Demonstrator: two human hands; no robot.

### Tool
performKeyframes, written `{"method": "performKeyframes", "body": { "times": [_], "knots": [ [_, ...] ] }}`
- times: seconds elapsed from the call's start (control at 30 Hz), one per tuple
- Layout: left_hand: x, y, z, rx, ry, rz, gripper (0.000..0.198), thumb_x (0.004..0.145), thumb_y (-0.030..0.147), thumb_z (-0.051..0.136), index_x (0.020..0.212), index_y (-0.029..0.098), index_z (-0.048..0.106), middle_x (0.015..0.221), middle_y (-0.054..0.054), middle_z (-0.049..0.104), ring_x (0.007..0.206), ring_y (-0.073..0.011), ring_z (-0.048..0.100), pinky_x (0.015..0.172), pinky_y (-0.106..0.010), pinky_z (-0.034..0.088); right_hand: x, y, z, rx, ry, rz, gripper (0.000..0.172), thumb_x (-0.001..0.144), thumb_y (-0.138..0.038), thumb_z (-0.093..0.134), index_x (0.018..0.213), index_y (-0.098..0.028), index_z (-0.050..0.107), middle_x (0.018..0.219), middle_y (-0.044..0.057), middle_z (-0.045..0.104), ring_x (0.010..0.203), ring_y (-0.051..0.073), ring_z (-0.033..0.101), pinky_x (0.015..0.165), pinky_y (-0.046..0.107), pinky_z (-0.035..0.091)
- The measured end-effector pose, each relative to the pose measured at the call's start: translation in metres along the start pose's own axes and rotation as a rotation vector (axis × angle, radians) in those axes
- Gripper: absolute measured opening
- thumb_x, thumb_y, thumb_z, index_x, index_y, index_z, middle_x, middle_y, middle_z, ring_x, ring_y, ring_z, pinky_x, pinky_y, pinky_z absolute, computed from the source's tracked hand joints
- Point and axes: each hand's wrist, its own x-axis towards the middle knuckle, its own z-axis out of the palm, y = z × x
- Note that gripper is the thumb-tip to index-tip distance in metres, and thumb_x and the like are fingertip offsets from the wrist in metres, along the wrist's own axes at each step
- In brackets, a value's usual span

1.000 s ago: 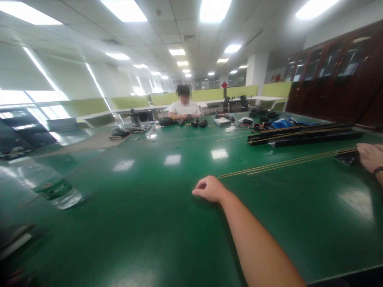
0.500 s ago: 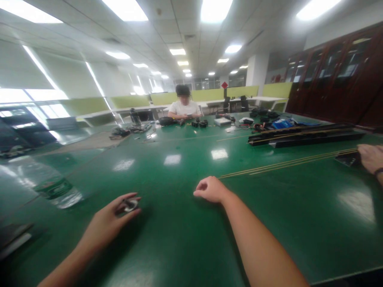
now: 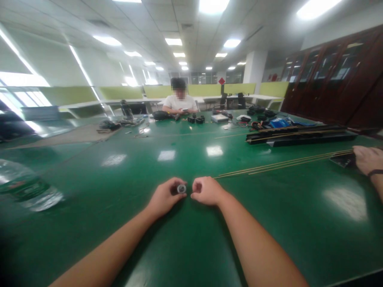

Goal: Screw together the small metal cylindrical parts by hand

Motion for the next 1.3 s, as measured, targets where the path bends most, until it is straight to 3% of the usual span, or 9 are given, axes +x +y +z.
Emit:
{"method": "performKeyframes", "body": {
  "times": [0.23, 0.4, 0.8, 1.1, 1.3],
  "knots": [
    [0.002, -0.003, 0.002, -0.062, -0.053, -0.018, 0.031, 0.078, 0.022, 0.068, 0.106, 0.023, 0.056, 0.114, -0.003, 0.067, 0.1, -0.0191, 0.064, 0.087, -0.032, 0.049, -0.002, 0.0, 0.004, 0.046, -0.035, -0.017, 0.012, 0.07, -0.02, 0.067, 0.081, -0.018, 0.063, 0.064, -0.002, 0.06, 0.055, 0.01, 0.052, 0.051, 0.02, 0.037],
    [0.003, -0.002, 0.003, -0.144, -0.067, -0.033, 0.029, 0.079, 0.03, 0.069, 0.103, 0.02, 0.058, 0.1, -0.003, 0.07, 0.09, -0.019, 0.065, 0.085, -0.032, 0.05, -0.004, -0.003, 0.01, 0.061, -0.035, -0.11, 0.021, 0.068, -0.007, 0.056, 0.085, -0.019, 0.059, 0.065, -0.004, 0.058, 0.056, 0.009, 0.052, 0.052, 0.018, 0.037],
    [0.005, 0.001, 0.0, -0.208, -0.057, -0.063, 0.026, 0.075, 0.031, 0.074, 0.094, 0.016, 0.063, 0.091, -0.004, 0.071, 0.082, -0.0183, 0.066, 0.081, -0.03, 0.052, -0.006, -0.005, 0.012, 0.049, -0.029, -0.125, 0.026, 0.067, -0.006, 0.055, 0.088, -0.02, 0.059, 0.067, -0.004, 0.061, 0.057, 0.009, 0.054, 0.053, 0.018, 0.039],
    [0.003, -0.006, 0.003, -0.126, 0.172, -0.015, 0.032, 0.07, 0.028, 0.079, 0.101, 0.022, 0.07, 0.096, -0.003, 0.07, 0.085, -0.018, 0.065, 0.077, -0.029, 0.052, -0.005, -0.01, 0.006, -0.011, 0.088, -0.067, 0.022, 0.075, -0.014, 0.059, 0.096, -0.021, 0.061, 0.07, -0.002, 0.066, 0.057, 0.012, 0.058, 0.054, 0.021, 0.041],
    [0.003, -0.005, 0.002, -0.02, 0.19, 0.067, 0.032, 0.074, 0.024, 0.077, 0.105, 0.026, 0.07, 0.095, -0.002, 0.065, 0.087, -0.0168, 0.061, 0.075, -0.028, 0.049, -0.005, -0.013, 0.003, -0.045, 0.193, -0.059, 0.033, 0.073, -0.019, 0.066, 0.106, -0.022, 0.061, 0.079, 0.0, 0.068, 0.063, 0.014, 0.06, 0.061, 0.025, 0.046]
  ]
}}
